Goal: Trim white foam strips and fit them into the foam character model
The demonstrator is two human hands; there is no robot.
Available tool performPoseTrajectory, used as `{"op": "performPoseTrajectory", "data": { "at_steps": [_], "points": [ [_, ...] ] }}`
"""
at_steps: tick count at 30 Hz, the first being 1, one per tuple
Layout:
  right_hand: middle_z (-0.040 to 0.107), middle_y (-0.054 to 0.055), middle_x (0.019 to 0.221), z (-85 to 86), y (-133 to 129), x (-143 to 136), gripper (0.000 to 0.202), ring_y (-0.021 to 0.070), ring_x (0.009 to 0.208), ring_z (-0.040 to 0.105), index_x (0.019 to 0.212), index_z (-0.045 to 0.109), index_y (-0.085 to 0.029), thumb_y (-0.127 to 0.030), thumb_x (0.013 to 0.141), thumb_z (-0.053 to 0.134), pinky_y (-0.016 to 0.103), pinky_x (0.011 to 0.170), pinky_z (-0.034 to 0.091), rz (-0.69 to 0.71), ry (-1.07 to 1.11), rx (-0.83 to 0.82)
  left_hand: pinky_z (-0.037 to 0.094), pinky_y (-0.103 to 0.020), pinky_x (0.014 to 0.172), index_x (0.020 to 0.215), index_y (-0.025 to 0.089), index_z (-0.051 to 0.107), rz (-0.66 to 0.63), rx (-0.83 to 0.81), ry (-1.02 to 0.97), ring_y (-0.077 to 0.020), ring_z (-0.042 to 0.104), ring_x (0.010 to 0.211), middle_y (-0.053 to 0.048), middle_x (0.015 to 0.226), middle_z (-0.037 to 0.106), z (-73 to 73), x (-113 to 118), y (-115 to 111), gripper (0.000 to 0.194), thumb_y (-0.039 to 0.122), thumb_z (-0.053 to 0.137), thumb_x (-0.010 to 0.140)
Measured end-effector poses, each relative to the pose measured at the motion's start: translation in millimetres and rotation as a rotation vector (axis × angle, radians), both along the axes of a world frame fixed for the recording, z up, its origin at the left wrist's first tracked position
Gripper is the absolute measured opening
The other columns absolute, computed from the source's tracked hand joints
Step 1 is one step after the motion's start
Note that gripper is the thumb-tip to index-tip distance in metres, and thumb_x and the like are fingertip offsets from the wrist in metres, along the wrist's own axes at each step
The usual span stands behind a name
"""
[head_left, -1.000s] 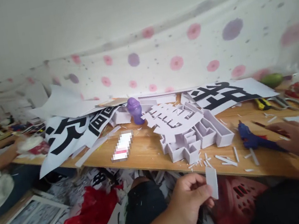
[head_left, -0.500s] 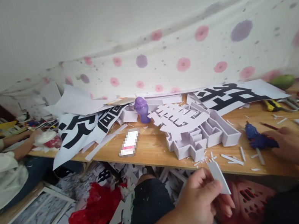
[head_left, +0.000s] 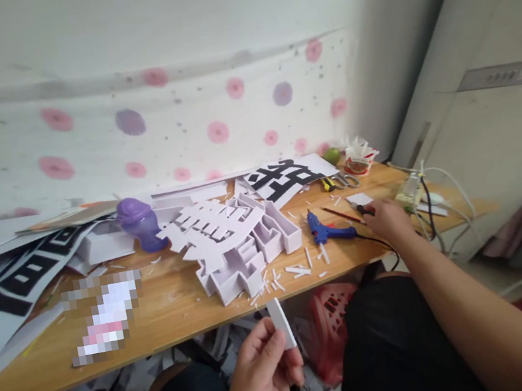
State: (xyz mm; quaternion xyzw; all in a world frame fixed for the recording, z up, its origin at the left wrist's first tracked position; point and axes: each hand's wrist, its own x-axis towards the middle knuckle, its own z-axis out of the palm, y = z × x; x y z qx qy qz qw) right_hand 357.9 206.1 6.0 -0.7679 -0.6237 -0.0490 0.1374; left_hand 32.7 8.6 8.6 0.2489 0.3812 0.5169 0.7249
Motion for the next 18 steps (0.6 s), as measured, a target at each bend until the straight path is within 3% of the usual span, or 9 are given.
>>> {"op": "performPoseTrajectory", "data": {
  "at_steps": [3, 8, 13, 18],
  "points": [
    [0.056, 0.013, 0.104, -3.8, -1, 5, 0.033, 0.0264, 0.101, 0.05, 0.113, 0.058, -0.014, -0.027, 0.083, 0.053, 0.036, 0.084, 0.04, -0.042, -0.032, -0.035, 0.034, -0.017, 0.047, 0.08, 0.013, 0.057, 0.012, -0.015, -0.006, -0.0054, 0.046, 0.047, 0.001, 0.057, 0.053, 0.3, 3, 0, 0.029, 0.034, 0.074, 0.067],
    [0.053, 0.008, 0.111, 0.2, 21, -5, 0.028, 0.0188, 0.102, 0.051, 0.109, 0.055, -0.013, -0.034, 0.092, 0.051, 0.039, 0.09, 0.042, 0.075, -0.068, -0.11, 0.037, -0.018, 0.047, 0.075, 0.014, 0.055, 0.018, -0.034, -0.014, -0.006, 0.047, 0.048, 0.001, 0.057, 0.055, -0.9, 7, 0, 0.028, 0.031, 0.075, 0.067],
    [0.053, 0.008, 0.109, 4.6, 39, 8, 0.029, 0.0187, 0.098, 0.053, 0.11, 0.054, -0.012, -0.034, 0.092, 0.05, 0.038, 0.085, 0.046, -0.084, -0.07, -0.174, 0.038, -0.019, 0.047, 0.078, 0.014, 0.055, 0.038, -0.033, 0.016, -0.0075, 0.049, 0.048, 0.0, 0.058, 0.056, -0.9, 7, -3, 0.028, 0.032, 0.074, 0.067],
    [0.057, 0.007, 0.097, -12.7, 32, 34, 0.029, 0.016, 0.087, 0.056, 0.103, 0.057, -0.011, -0.036, 0.089, 0.055, 0.035, 0.079, 0.048, -0.104, -0.016, -0.221, 0.038, -0.019, 0.048, 0.076, 0.014, 0.054, 0.09, -0.016, -0.015, -0.007, 0.048, 0.049, 0.0, 0.06, 0.056, -1.1, 9, -2, 0.023, 0.028, 0.071, 0.071]
  ]
}}
